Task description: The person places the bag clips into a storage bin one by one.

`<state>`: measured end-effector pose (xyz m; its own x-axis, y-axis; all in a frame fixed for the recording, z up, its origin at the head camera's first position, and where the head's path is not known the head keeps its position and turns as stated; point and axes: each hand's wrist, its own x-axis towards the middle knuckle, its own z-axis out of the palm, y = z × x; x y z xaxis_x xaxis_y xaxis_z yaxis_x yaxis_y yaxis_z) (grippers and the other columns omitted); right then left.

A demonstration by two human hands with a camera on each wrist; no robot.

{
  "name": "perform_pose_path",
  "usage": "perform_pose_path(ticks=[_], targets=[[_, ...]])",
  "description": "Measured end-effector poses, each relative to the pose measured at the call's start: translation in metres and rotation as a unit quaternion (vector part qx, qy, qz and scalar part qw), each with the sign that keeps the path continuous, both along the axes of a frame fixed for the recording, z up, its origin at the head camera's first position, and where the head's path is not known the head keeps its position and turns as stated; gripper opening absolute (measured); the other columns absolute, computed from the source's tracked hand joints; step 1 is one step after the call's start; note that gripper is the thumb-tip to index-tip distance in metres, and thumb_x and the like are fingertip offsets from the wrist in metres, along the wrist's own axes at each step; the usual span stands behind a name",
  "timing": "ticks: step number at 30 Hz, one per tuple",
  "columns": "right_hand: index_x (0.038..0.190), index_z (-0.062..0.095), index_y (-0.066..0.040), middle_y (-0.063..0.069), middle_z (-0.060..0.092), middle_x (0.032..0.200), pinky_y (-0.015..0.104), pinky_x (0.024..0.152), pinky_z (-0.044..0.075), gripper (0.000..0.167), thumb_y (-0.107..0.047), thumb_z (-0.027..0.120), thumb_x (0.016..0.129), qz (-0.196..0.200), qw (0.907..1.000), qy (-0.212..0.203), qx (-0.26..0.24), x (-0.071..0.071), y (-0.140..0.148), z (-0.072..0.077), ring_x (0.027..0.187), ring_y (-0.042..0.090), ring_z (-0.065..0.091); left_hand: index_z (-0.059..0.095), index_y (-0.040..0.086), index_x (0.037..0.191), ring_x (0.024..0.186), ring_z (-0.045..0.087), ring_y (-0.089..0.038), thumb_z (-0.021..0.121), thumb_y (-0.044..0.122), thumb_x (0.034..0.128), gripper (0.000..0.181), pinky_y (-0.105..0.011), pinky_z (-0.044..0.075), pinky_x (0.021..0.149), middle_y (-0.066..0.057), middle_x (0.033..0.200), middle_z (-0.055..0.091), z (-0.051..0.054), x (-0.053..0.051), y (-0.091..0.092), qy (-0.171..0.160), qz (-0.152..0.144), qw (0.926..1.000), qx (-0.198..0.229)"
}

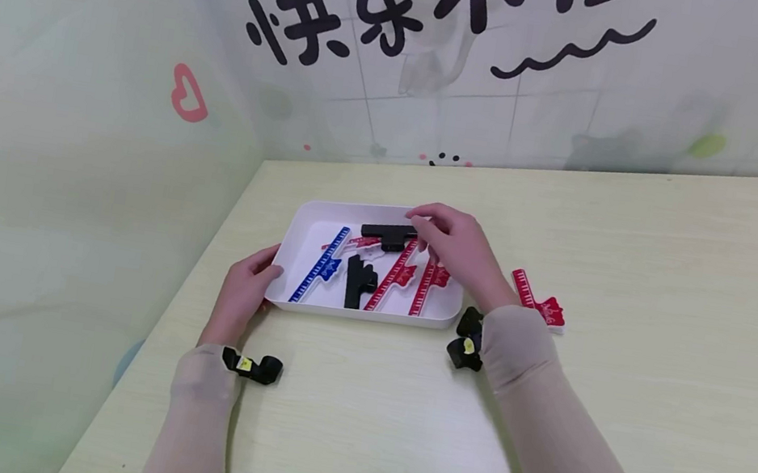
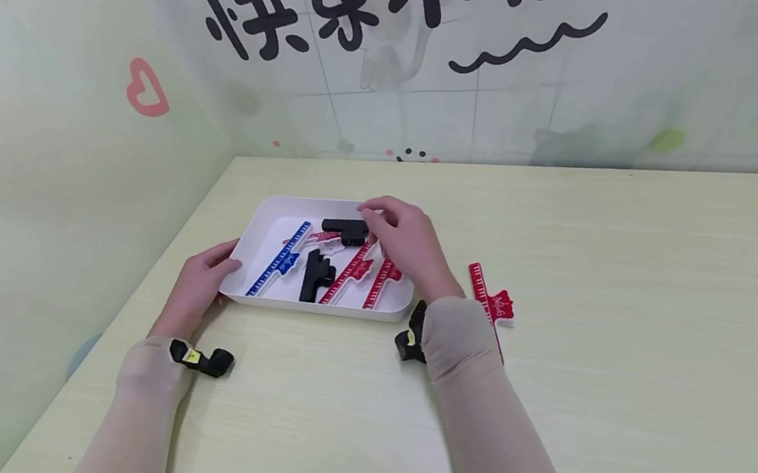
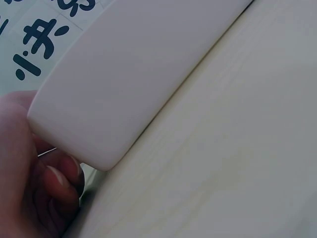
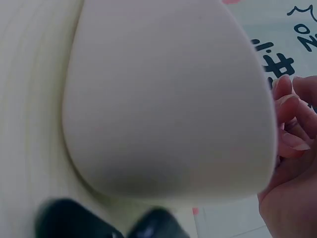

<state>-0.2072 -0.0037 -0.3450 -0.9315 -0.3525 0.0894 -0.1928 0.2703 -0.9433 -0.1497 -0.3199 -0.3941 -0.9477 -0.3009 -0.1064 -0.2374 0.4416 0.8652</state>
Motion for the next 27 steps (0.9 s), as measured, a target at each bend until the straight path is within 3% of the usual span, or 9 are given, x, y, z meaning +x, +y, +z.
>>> perform_pose_path(ticks=[5,11,27], targets=[[0.110,0.059,-0.023,0.014,0.057,0.085,0.040,0.065,0.044,0.028,-0.040,0.049,0.089,-0.013,0.9997,0.004,0.020,-0.001,0.015,0.000,0.075,0.034,0.052,0.047,0.031,0.130,0.073,0.053,-0.021,0.050,0.026,0.0885,0.042,-0.023,0.037,0.044,0.000,0.119,0.052,-0.001,-0.001,0.000,0.004,-0.004,1.0000,0.002],[0.109,0.058,-0.026,0.014,0.058,0.086,0.036,0.062,0.043,0.027,-0.041,0.048,0.089,-0.024,0.9988,-0.002,0.043,-0.001,0.029,-0.003,0.068,0.029,0.052,0.047,0.030,0.130,0.071,0.053,-0.021,0.050,0.027,0.0882,0.042,-0.024,0.037,0.042,-0.002,0.121,0.051,-0.002,0.000,-0.002,0.010,-0.005,0.9999,0.003],[0.113,0.057,-0.021,0.009,0.060,0.081,0.034,0.058,0.038,0.031,-0.040,0.048,0.090,0.000,0.9906,0.000,0.137,0.011,0.065,0.000,0.067,0.027,0.055,0.046,0.030,0.130,0.069,0.052,-0.019,0.050,0.027,0.0887,0.042,-0.021,0.036,0.041,-0.001,0.121,0.051,0.000,0.000,-0.001,0.006,-0.007,1.0000,0.004]])
